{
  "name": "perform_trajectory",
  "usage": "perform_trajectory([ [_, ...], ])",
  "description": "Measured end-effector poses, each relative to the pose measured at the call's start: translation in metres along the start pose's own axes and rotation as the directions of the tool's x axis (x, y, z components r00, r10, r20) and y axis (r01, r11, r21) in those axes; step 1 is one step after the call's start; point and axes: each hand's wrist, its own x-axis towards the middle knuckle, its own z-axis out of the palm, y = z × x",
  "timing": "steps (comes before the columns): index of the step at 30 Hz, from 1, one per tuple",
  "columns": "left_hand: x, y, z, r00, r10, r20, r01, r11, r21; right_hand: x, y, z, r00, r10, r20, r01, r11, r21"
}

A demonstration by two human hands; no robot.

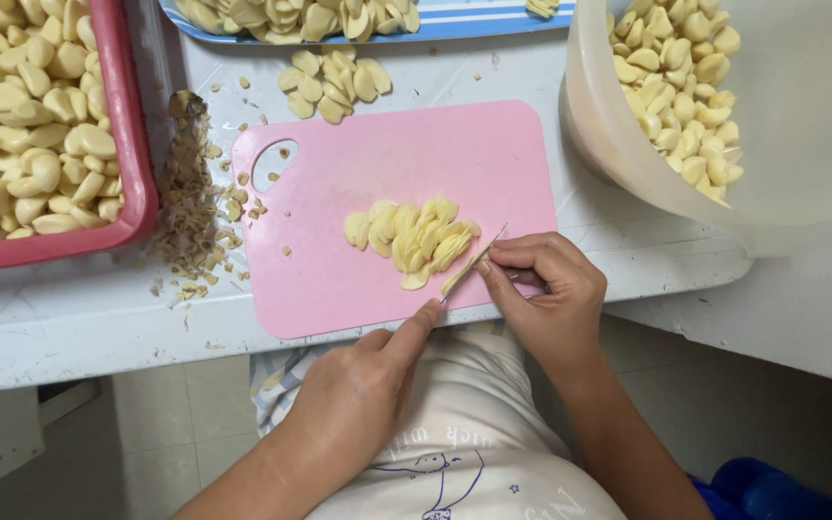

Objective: Slicing peeled garlic cloves into thin pieces on a cutting board using a knife.

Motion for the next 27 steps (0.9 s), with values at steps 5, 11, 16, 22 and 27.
perform_trajectory([
  [5, 0.005, 0.000, 0.005, 0.999, -0.042, 0.034, 0.043, 0.999, -0.008, 0.000, 0.001, 0.000, 1.000, 0.019, 0.000, -0.019, 1.000, -0.004],
  [11, 0.021, -0.001, 0.020, 1.000, -0.027, 0.007, 0.026, 0.999, 0.039, 0.001, 0.001, 0.000, 1.000, -0.006, -0.007, 0.006, 1.000, -0.025],
  [16, 0.025, 0.000, 0.018, 0.999, -0.019, -0.030, 0.022, 0.996, 0.091, -0.001, 0.002, -0.001, 1.000, -0.019, -0.002, 0.019, 1.000, -0.019],
  [22, 0.018, 0.000, 0.005, 0.998, -0.061, 0.011, 0.061, 0.998, -0.023, -0.001, 0.002, -0.001, 1.000, 0.004, 0.003, -0.004, 1.000, 0.028],
  [27, 0.013, 0.002, 0.008, 0.999, -0.037, 0.003, 0.036, 0.999, 0.036, 0.000, 0.001, -0.001, 0.999, 0.034, 0.003, -0.034, 0.999, 0.037],
])
